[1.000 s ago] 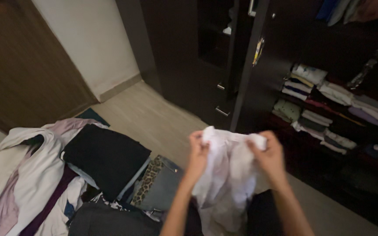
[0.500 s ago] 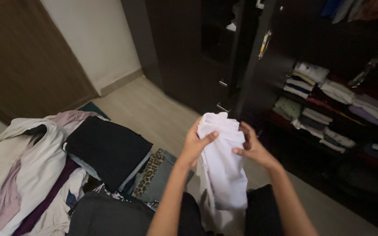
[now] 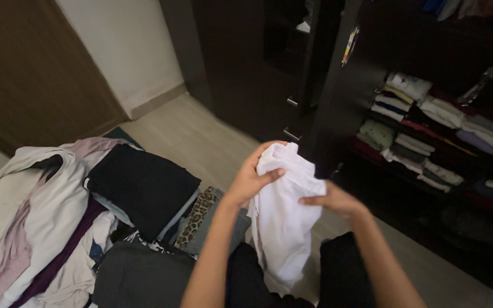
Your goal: The person folds items of clothing including a grey shirt, black pants, a white garment, and another white garment, then places the folded items into a wardrobe.
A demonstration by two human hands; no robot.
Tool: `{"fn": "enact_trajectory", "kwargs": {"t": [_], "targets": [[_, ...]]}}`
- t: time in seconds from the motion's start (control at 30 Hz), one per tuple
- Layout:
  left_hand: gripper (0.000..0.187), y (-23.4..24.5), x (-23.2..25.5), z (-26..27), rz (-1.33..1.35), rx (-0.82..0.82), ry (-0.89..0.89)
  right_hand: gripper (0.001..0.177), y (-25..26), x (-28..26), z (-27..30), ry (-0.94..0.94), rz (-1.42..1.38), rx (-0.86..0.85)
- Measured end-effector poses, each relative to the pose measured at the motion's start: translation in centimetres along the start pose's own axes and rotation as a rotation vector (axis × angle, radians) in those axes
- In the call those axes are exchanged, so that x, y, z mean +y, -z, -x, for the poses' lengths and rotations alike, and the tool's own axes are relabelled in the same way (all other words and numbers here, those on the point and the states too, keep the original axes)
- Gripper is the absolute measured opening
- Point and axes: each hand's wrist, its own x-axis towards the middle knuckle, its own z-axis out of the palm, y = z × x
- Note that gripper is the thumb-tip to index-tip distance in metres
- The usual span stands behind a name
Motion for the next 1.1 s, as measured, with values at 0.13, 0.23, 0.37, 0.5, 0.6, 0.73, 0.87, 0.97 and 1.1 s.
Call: {"fn": "enact_trajectory", "kwargs": {"t": [0.13,0.23,0.37,0.5,0.6,0.73,0.87,0.97,1.1], "targets": [[0.063,2.1,0.6,-0.2,-0.375,-0.074,-0.112,0.045,2.5,-4.1,2.8,-0.028,0.169,0.366],[0.062,3.2,0.7,-1.0,-0.396,-0.104,-0.233,0.044,4.5,-7.0,5.1,0.186,0.159,0.346],[0.061,3.2,0.3,-3.2,-0.349,0.08,-0.205,0.043,4.5,-9.4,6.7,0.119,0.284,0.449],[0.054,3.9,-0.8,-5.2,-0.33,0.219,-0.156,0.044,4.6,-10.7,7.7,0.295,0.181,0.363],[0.036,4.5,-2.2,-5.6,-0.211,0.229,0.1,0.042,4.5,-10.7,7.8,0.308,0.195,0.428],[0.047,4.4,-3.3,-4.6,-0.172,0.2,0.173,0.031,4.2,-9.6,7.1,0.159,0.206,0.664],[0.052,3.1,-3.2,-3.4,0.014,0.059,0.264,0.026,4.1,-8.0,5.6,0.333,0.206,0.786],[0.052,2.3,-2.5,-3.4,0.246,-0.05,0.244,0.028,3.2,-7.2,4.9,0.478,0.144,0.804],[0.051,1.4,-1.8,-3.8,0.476,-0.093,0.275,0.059,2.3,-6.9,4.3,0.463,-0.047,0.483]]}}
